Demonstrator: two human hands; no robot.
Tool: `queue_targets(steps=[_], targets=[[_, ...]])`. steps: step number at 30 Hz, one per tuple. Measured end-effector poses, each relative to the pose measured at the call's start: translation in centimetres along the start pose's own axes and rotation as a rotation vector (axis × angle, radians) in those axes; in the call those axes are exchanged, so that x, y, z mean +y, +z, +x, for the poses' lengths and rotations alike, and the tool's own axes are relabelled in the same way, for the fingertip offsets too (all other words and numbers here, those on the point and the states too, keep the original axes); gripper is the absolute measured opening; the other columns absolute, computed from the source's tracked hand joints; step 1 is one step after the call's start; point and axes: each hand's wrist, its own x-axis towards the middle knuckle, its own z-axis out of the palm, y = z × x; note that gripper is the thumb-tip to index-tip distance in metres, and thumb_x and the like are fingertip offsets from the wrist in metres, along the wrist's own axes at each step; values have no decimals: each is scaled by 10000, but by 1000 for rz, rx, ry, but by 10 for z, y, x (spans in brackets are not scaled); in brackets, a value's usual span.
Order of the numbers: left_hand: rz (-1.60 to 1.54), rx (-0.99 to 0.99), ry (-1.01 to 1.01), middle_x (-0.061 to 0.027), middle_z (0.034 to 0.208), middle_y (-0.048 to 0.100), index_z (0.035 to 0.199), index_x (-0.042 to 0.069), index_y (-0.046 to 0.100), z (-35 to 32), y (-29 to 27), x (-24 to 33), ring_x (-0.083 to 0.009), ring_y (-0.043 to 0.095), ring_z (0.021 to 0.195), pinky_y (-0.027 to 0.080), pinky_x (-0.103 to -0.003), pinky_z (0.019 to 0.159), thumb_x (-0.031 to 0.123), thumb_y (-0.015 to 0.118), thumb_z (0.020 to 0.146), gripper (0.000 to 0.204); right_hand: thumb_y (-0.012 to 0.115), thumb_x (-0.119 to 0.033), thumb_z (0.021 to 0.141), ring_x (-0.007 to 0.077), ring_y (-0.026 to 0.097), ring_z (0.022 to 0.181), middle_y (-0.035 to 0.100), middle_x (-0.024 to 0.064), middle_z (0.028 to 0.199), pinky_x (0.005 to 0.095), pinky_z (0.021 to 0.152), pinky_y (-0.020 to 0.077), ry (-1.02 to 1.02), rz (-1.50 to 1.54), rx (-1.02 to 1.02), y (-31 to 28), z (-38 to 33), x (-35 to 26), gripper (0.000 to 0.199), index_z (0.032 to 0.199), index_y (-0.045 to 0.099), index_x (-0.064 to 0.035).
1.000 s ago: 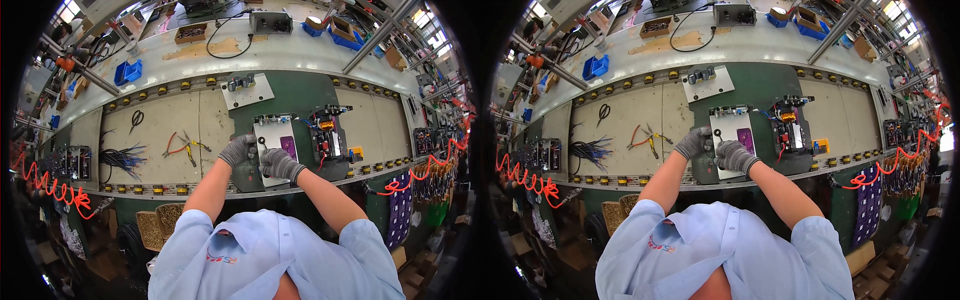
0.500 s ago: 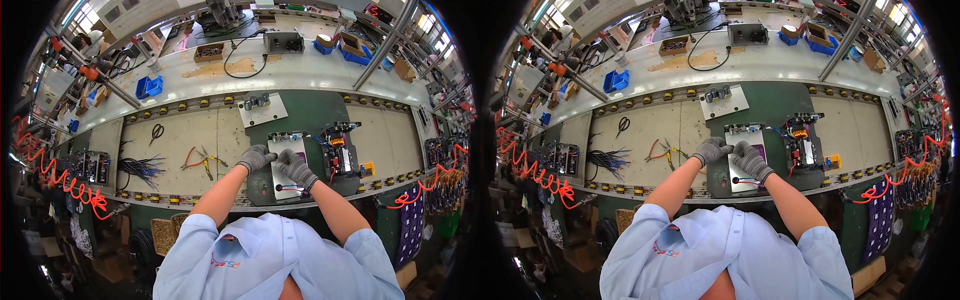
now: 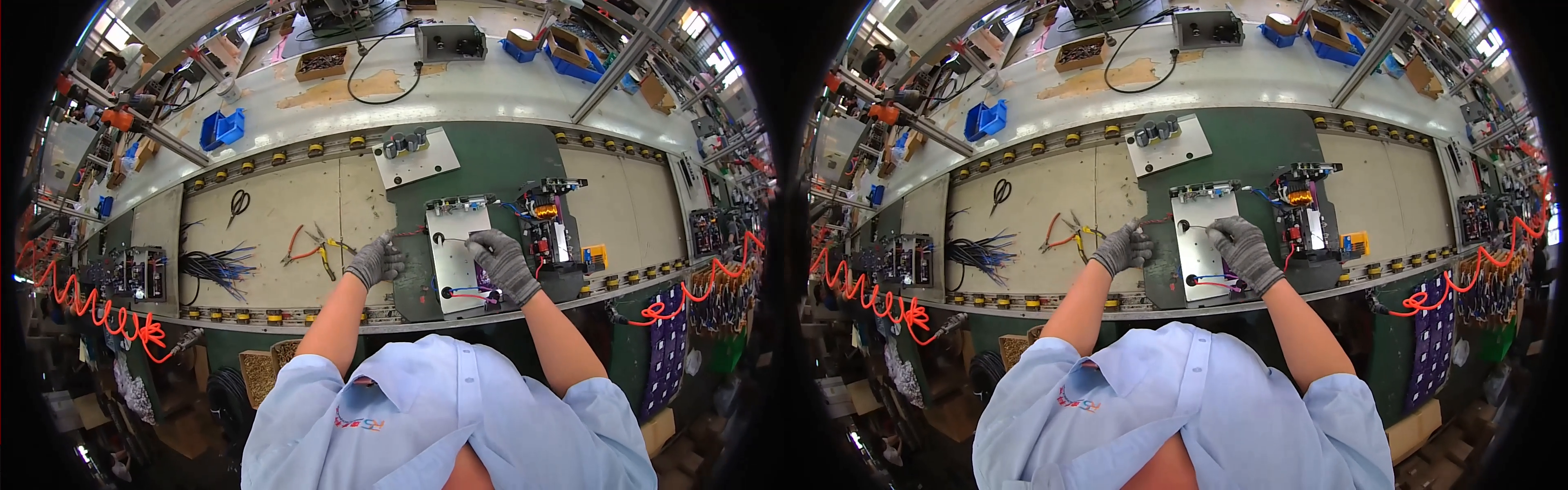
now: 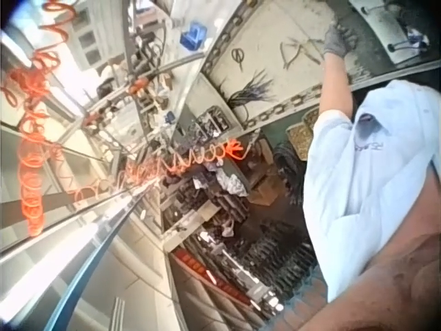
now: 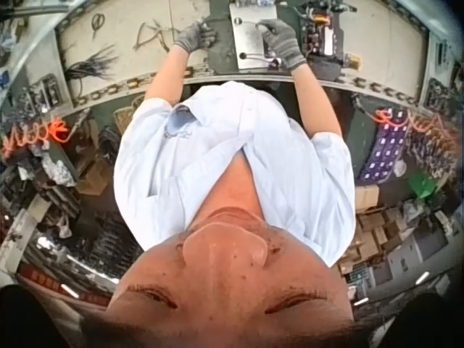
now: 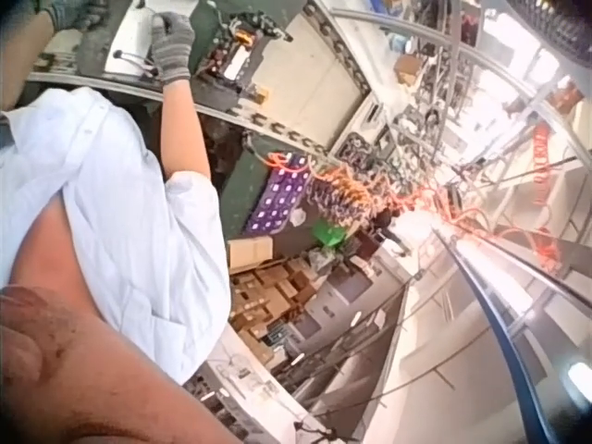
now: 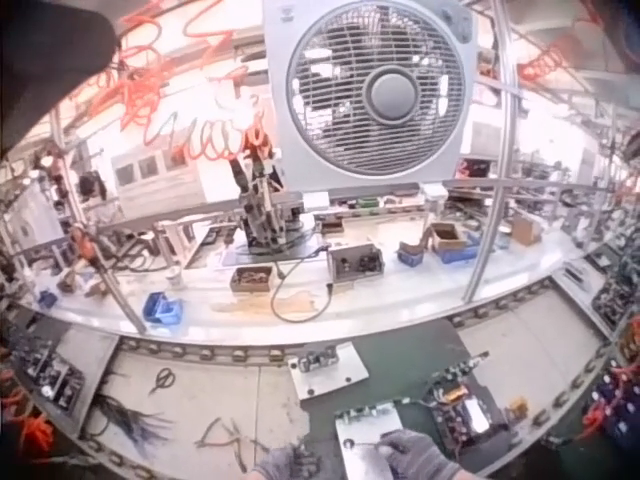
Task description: Assembling electronic components into metal housings using an electric screwdriver.
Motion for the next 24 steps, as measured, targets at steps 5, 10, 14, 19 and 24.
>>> queue_targets(steps=[5,10,14,19,24], targets=[[-284,63,-41,-93,896,629,1067,61,563,59,31,-10,-251,628,735,509,-368,557,534,588,920,495,694,-176,860,279,655,813,667,127,886,377,733,540,105,-134,-199,-15,-23,-9,166,987,722,-73],[-538,155,400,-17,755,584,1035,80,584,61,32,16,-195,592,632,520,-378,603,335,556,948,271,768,-159,740,318,626,998,669,118,1026,446,915,496,-194,-491,24,-26,-16,-56,243,961,711,-77],[-563,-201,680,14,629,479,1030,66,615,14,38,32,-142,497,544,501,-347,556,346,474,998,315,692,-145,781,306,631,1023,672,101,1029,425,940,480,-501,-387,-141,-7,7,-92,217,988,678,-82],[-231,-271,575,34,584,416,991,47,638,-11,52,25,-117,433,508,463,-303,492,381,440,1002,389,624,-141,829,298,647,1011,671,97,1021,437,895,484,-540,-690,-322,61,40,-53,188,1011,661,-112],[218,-155,622,-15,609,503,916,51,659,-1,39,-12,-134,475,517,484,-315,484,339,548,951,311,559,-131,888,279,687,972,682,112,1032,434,837,505,-62,-984,-475,60,46,-45,203,1073,642,-138]])
